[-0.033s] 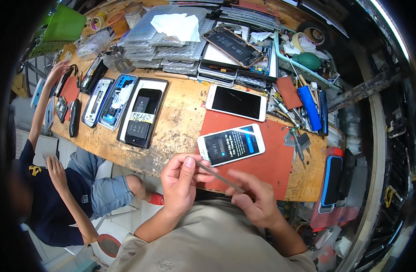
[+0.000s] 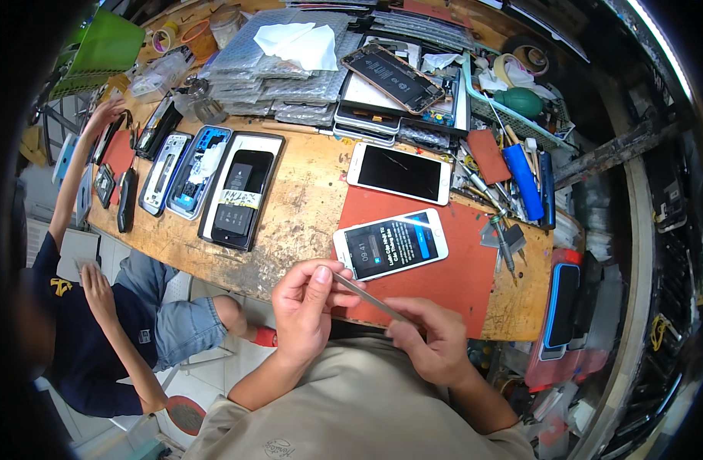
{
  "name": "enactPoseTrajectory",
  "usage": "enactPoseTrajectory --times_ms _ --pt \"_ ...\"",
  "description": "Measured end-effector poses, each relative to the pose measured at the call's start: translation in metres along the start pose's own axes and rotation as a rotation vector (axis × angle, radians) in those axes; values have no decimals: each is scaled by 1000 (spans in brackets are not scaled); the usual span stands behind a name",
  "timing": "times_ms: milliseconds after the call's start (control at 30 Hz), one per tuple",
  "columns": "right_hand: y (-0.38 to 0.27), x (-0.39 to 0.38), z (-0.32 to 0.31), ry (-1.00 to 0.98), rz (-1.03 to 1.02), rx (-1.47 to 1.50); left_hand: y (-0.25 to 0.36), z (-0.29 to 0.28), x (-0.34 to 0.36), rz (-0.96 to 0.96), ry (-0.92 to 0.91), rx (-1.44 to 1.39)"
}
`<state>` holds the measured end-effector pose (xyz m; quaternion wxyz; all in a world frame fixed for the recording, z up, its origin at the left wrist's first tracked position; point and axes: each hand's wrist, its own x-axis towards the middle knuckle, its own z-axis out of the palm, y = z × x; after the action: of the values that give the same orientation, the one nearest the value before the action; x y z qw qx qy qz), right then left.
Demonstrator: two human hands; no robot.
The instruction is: The person disassembles a white smartphone, removes the back cover and battery, then reassembles it and tests the screen. The person also handles another white smartphone and a black smartphone, opening and closing their back covers while working at a cluttered bench.
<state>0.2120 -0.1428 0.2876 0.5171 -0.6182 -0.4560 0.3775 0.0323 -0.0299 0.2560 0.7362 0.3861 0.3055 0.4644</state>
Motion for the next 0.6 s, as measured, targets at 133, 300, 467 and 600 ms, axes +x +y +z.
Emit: enactPoseTrajectory --times_ms 133,300,467,600 --pt "4 7 -5 28 -120 484 14 -20 2 -8 -316 305" --pt "20 16 -8 147 -258 258 59 -50 47 429 31 1083" --pt "31 6 -16 294 -477 34 84 -84 122 553 303 1780" --pt "34 -1 -29 293 -568 -313 90 -93 139 349 247 1835"
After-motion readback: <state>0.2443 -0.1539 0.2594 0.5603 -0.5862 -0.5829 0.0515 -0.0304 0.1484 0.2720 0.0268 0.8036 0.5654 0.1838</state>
